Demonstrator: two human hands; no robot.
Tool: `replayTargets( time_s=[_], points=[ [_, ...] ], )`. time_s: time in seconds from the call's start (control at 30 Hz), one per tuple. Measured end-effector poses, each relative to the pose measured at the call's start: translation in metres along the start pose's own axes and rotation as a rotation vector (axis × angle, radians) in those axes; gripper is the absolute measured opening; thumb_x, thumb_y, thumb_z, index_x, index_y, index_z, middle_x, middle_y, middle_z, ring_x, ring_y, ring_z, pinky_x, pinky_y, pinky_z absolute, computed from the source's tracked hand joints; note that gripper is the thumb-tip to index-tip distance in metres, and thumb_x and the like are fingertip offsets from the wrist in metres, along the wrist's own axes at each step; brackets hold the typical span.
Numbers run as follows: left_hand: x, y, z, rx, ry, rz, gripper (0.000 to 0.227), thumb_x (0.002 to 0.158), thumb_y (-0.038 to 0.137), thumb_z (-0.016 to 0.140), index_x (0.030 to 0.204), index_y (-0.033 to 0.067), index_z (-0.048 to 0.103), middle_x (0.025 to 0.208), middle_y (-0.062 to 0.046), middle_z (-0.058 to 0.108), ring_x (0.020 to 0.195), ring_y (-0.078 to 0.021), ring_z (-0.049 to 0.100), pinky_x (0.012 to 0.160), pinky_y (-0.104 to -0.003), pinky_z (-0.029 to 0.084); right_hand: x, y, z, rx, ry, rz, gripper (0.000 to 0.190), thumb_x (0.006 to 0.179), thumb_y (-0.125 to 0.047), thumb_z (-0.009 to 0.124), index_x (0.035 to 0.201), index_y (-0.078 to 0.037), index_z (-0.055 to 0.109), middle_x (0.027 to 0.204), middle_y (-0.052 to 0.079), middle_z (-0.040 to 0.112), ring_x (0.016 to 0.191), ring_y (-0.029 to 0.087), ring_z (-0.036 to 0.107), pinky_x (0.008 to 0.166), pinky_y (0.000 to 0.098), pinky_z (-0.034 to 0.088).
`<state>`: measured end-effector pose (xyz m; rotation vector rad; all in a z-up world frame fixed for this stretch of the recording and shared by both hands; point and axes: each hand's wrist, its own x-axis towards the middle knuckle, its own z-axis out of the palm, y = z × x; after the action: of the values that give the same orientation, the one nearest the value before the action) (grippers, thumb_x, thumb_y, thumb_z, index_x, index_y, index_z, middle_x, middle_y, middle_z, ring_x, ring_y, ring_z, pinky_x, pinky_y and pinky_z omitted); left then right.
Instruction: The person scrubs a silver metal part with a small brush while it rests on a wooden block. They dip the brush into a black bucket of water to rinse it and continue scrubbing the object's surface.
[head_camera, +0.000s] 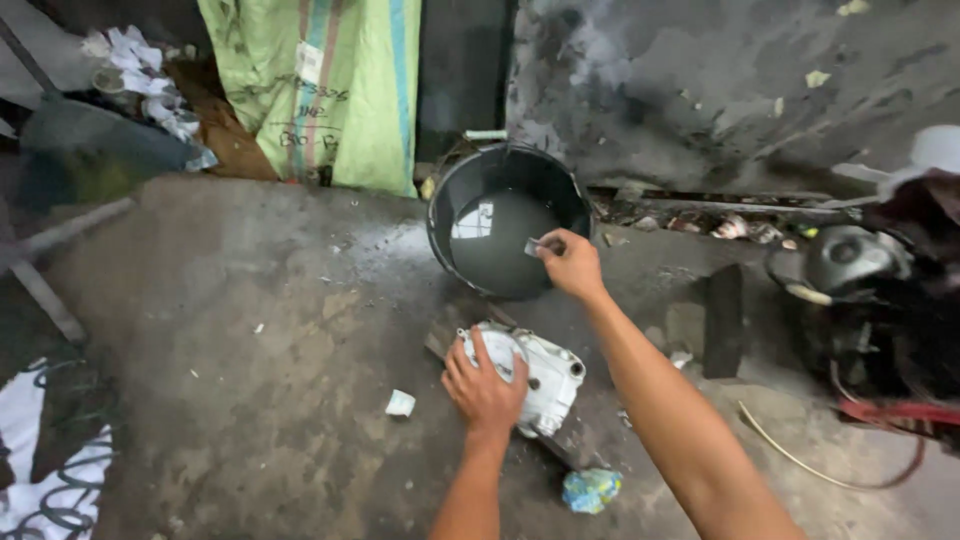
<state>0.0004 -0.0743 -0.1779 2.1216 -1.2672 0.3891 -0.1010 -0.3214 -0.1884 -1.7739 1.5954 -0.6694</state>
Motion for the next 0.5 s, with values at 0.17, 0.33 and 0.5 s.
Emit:
replayTargets(
  time_s=[0.17, 0.33, 0.5],
  points=[
    [-0.004, 0.002, 0.003, 0.033, -0.128, -0.06, 0.075, 0.08, 0.054, 0.063, 0.138, 0.0081, 0.055, 0.128, -0.021, 0.056, 0.117, -0.0418, 0.057, 0.087, -0.055, 0.048, 0.044, -0.019, 0.047, -0.128, -0.109, -0.135, 0.027, 0.082, -0.021, 0.071, 0.108, -0.023, 0.065, 0.096, 0.008, 0.075, 0.095, 0.036, 0.069, 0.085, 0.0447, 0.053],
    [-0.001, 0.003, 0.001, 0.003, -0.206, -0.121, 0.076, 0.081, 0.052, 0.067, 0.143, 0.0109, 0.051, 0.135, -0.02, 0.054, 0.121, -0.0423, 0.053, 0.097, -0.058, 0.045, 0.093, 0.023, 0.119, -0.398, -0.247, -0.209, 0.021, 0.081, -0.011, 0.063, 0.102, -0.016, 0.063, 0.091, 0.023, 0.071, 0.093, 0.051, 0.066, 0.078, 0.0573, 0.052],
    [0.0, 0.003, -0.001, -0.009, -0.242, -0.127, 0.077, 0.081, 0.051, 0.069, 0.144, 0.0117, 0.051, 0.136, -0.019, 0.054, 0.122, -0.0406, 0.053, 0.097, -0.057, 0.045, 0.108, 0.046, 0.15, -0.722, -0.607, -0.09, 0.081, 0.078, -0.071, 0.075, 0.115, 0.002, 0.072, 0.125, 0.023, 0.069, 0.118, 0.04, 0.065, 0.102, 0.0422, 0.051]
  ],
)
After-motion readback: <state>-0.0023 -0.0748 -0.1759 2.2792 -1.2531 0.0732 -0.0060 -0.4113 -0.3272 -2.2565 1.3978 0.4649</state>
